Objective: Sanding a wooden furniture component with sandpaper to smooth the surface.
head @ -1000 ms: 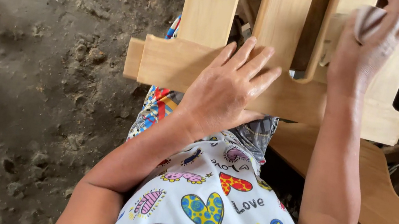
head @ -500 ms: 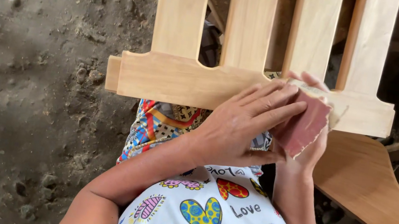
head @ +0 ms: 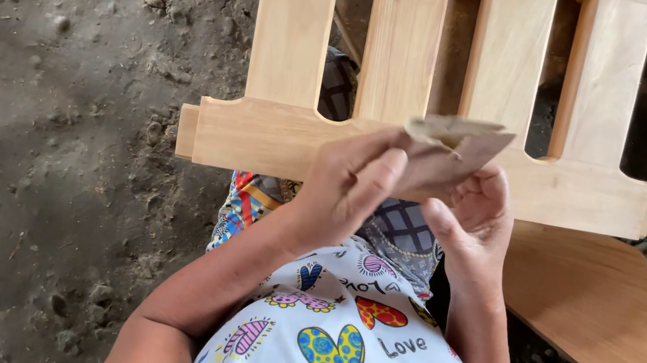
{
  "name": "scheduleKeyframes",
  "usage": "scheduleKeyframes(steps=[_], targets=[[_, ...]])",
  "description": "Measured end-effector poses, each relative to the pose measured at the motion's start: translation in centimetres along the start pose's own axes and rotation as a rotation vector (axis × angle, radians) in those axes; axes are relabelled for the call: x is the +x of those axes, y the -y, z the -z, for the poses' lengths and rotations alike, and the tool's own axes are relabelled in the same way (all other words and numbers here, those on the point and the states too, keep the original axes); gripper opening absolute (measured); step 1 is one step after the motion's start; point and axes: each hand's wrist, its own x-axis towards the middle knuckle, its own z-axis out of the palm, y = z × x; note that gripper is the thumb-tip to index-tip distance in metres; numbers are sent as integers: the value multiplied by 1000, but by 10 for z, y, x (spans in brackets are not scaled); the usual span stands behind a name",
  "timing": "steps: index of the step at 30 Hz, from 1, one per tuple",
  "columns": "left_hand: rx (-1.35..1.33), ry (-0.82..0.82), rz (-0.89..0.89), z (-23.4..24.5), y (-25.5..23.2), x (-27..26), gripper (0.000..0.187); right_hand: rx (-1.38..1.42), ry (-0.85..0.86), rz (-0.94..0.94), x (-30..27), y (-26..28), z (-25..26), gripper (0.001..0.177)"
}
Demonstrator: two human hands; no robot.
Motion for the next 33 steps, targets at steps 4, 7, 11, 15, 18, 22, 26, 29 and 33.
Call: scheduleKeyframes(steps=[4,7,11,15,18,22,26,29,33], targets=[[-9,-151,148,6,-25,7,28,-91,-11,-69,1,2,-9,39],[217,-222,94,5,-29,3,45,-151,-88,-47,4,9,-21,26],[506,-280,-93,9,-31,0,60,-337,-105,6,14,16,-38,22],[402,-219,-163,5,-32,0,71,-524,-67,215,18,21,-64,27],[336,-237,-94,5,-35,3,79,-594,20,367,18,28,-80,26],[228,-264,-13,14,-32,4,68,-698,160,521,14,8,-74,36],[270,-220,-59,18,-54,20,42,-645,229,554,19,22,-82,44],[388,11,-9,30,-66,30,36,-699,389,521,23,36,-64,29],[996,211,-227,49,-42,49,60,-772,245,470,29,39,-30,39]])
